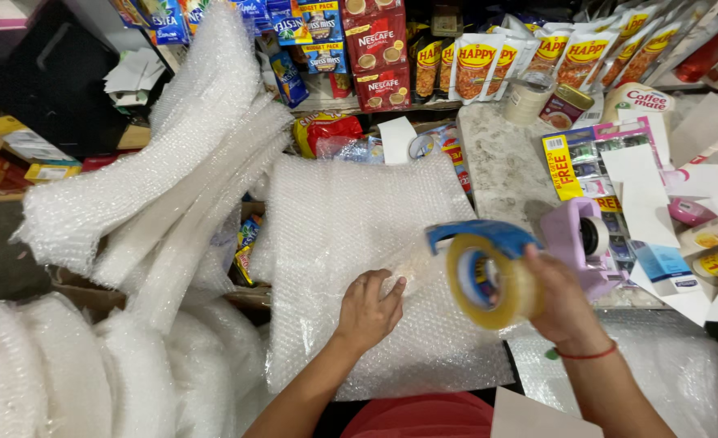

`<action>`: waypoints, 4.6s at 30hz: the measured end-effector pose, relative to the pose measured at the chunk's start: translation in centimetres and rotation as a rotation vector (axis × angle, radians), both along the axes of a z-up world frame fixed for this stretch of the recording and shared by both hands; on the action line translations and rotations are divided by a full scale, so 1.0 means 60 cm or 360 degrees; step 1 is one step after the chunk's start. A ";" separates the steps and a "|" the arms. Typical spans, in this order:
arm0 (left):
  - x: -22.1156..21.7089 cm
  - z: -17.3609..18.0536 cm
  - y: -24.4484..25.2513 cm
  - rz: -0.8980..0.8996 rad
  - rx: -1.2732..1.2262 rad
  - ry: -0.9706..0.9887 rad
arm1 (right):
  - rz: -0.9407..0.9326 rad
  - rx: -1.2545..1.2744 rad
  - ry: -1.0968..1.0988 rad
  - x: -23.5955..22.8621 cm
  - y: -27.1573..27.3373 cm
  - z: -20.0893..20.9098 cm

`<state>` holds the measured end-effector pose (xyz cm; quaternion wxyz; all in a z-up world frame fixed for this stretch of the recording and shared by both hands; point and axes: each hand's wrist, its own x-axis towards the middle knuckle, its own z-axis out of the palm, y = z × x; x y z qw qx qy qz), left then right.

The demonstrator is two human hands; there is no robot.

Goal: The person wraps small boxes in bubble wrap and secures them with clear packing tape. They handle each box individually, folding the bubble wrap around it and applying tape to seal the package. The process is repeated for multiple items.

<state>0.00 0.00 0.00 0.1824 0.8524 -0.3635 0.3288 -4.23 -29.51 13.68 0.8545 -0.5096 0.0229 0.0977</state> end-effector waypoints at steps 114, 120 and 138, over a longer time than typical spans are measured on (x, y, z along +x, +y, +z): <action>-0.036 0.092 -0.063 -0.0535 -0.0994 0.0194 | -0.0507 -0.0942 -0.1197 -0.040 0.141 -0.144; -0.034 0.129 -0.052 -0.0609 -0.1004 0.0357 | -0.0228 -0.0929 -0.1304 -0.014 0.111 -0.100; -0.044 0.127 -0.058 -0.0632 -0.1449 0.1035 | 0.0117 -0.0368 -0.0755 0.005 0.114 -0.068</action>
